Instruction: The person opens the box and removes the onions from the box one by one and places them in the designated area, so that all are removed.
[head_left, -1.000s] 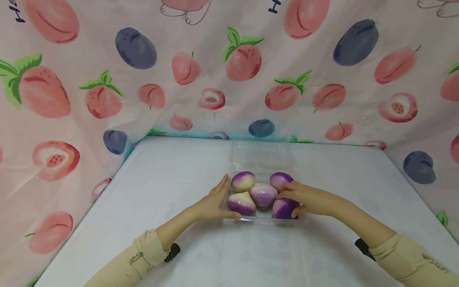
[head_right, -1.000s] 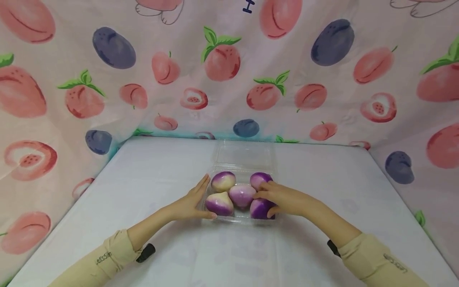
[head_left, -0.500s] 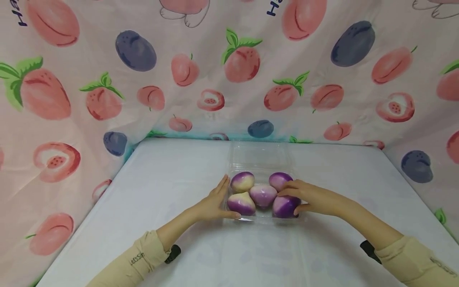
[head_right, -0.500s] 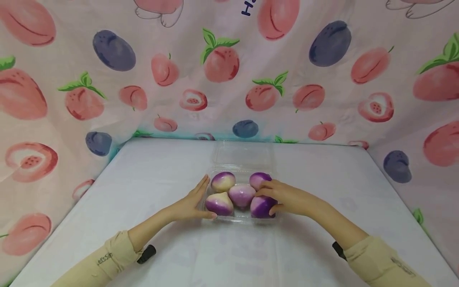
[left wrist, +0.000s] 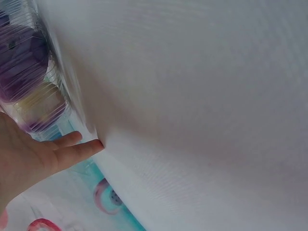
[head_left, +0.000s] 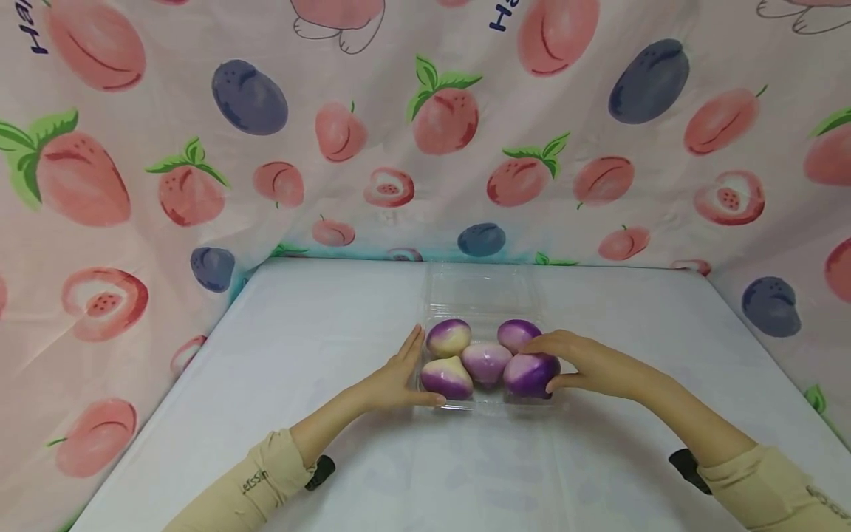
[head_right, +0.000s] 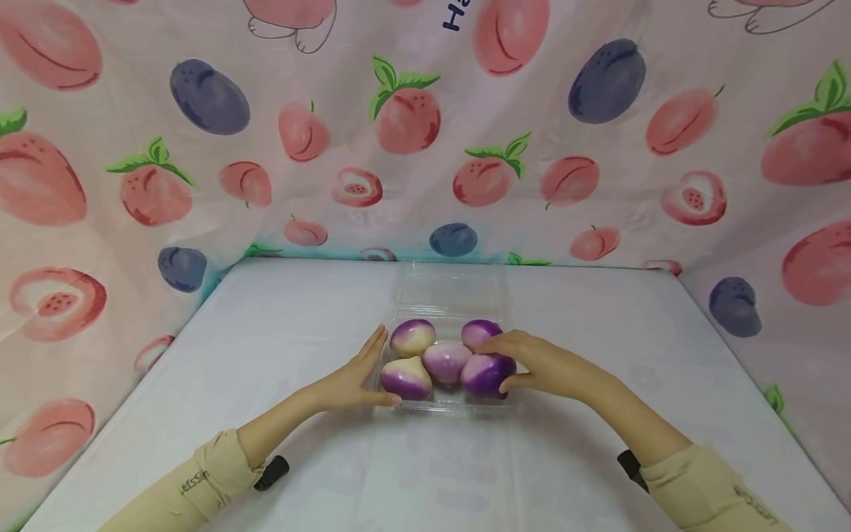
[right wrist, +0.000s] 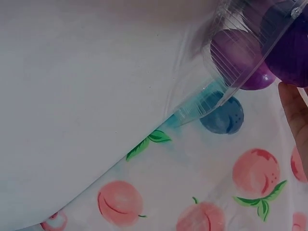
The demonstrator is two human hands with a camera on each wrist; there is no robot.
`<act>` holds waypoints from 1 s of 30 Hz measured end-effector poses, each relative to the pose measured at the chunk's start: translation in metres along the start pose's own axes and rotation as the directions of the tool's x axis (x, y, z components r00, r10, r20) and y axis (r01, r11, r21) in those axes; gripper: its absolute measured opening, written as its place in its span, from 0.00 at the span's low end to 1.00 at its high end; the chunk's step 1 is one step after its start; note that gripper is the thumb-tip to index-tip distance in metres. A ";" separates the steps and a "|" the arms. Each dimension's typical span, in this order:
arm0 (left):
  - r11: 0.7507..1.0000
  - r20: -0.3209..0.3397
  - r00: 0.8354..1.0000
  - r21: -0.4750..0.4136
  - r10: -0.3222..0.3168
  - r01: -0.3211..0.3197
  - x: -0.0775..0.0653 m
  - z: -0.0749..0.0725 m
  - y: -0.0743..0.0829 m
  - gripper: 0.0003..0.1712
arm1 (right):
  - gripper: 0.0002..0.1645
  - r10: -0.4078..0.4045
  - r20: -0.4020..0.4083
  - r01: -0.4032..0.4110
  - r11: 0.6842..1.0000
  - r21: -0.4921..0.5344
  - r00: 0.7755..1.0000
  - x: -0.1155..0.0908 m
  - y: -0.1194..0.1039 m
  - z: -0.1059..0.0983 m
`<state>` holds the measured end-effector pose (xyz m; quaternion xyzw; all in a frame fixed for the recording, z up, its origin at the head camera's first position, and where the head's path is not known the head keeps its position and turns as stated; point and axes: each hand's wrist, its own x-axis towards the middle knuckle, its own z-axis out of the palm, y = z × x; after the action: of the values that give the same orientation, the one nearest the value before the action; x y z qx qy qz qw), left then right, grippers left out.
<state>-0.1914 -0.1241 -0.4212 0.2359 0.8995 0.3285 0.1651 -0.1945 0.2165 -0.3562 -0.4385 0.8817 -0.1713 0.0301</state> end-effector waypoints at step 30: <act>1.000 0.006 1.000 -0.015 -0.015 0.015 -0.002 -0.001 0.001 0.71 | 0.35 0.048 -0.303 0.005 0.985 0.171 0.952 -0.017 0.017 -0.001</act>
<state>-0.1896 -0.1249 -0.4194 0.2288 0.8983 0.3335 0.1720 -0.1971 0.2398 -0.3622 -0.3927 0.8627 -0.3114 -0.0679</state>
